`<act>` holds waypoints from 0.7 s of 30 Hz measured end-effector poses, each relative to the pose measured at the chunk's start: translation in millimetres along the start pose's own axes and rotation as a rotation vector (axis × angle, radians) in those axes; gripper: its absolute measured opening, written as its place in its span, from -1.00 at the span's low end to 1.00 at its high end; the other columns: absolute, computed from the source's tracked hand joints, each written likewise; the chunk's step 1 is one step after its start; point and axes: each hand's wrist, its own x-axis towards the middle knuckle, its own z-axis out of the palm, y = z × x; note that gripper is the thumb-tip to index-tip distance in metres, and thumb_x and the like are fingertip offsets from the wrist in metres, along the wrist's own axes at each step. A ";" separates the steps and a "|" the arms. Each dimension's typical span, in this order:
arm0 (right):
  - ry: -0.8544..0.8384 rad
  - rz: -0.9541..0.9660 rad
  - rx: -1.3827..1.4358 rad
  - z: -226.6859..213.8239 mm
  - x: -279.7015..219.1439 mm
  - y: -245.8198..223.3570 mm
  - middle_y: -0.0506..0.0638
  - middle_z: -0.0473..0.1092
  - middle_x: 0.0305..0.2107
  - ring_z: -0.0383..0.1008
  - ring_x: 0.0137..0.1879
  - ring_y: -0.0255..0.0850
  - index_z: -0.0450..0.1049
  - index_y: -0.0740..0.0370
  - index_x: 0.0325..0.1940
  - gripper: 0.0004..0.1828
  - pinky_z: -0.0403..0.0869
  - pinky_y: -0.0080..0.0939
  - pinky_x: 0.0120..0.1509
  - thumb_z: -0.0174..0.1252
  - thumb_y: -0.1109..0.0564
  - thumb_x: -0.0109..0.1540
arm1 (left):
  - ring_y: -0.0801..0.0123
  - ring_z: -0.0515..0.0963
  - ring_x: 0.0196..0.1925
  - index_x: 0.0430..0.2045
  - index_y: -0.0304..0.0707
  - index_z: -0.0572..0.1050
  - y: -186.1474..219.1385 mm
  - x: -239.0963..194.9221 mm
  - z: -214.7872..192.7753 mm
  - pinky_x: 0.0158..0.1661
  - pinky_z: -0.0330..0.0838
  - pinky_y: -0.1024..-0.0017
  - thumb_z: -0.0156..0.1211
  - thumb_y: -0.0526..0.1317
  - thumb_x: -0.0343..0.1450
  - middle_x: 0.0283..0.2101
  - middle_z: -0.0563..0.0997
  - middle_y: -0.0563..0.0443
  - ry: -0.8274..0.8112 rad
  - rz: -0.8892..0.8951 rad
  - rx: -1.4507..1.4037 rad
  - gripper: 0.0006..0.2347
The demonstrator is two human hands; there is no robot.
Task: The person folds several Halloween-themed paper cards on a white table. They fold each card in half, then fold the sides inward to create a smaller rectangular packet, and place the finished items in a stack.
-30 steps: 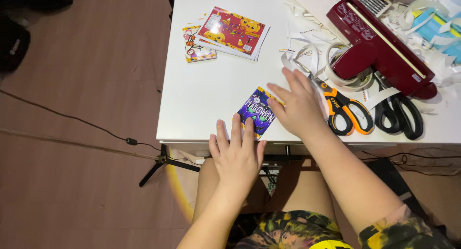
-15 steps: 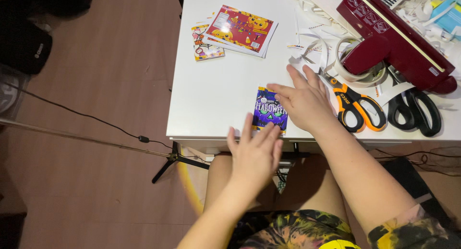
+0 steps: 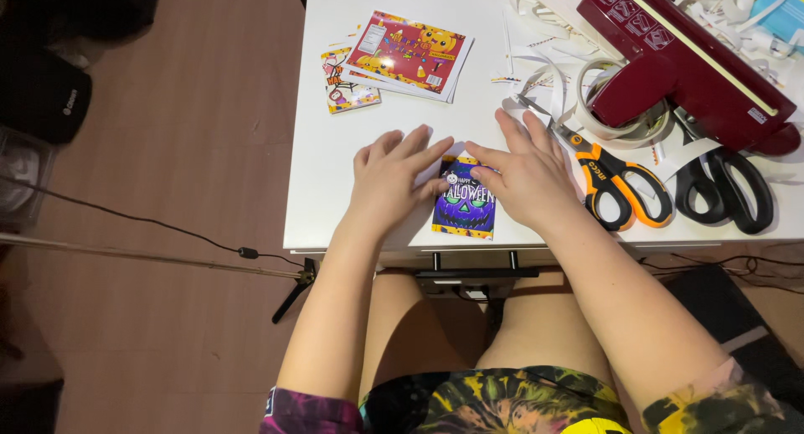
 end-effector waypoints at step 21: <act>0.337 -0.214 0.308 27.3 3.0 38.5 0.08 0.51 0.00 0.34 0.40 0.09 0.46 -0.03 0.39 -0.37 0.07 0.20 0.55 0.32 -0.19 0.25 | 0.27 0.71 -0.10 -0.32 0.12 0.57 -7.8 16.4 27.4 -0.06 0.47 0.27 0.35 -0.08 0.38 -0.37 0.71 0.20 0.232 -0.028 -0.695 -0.91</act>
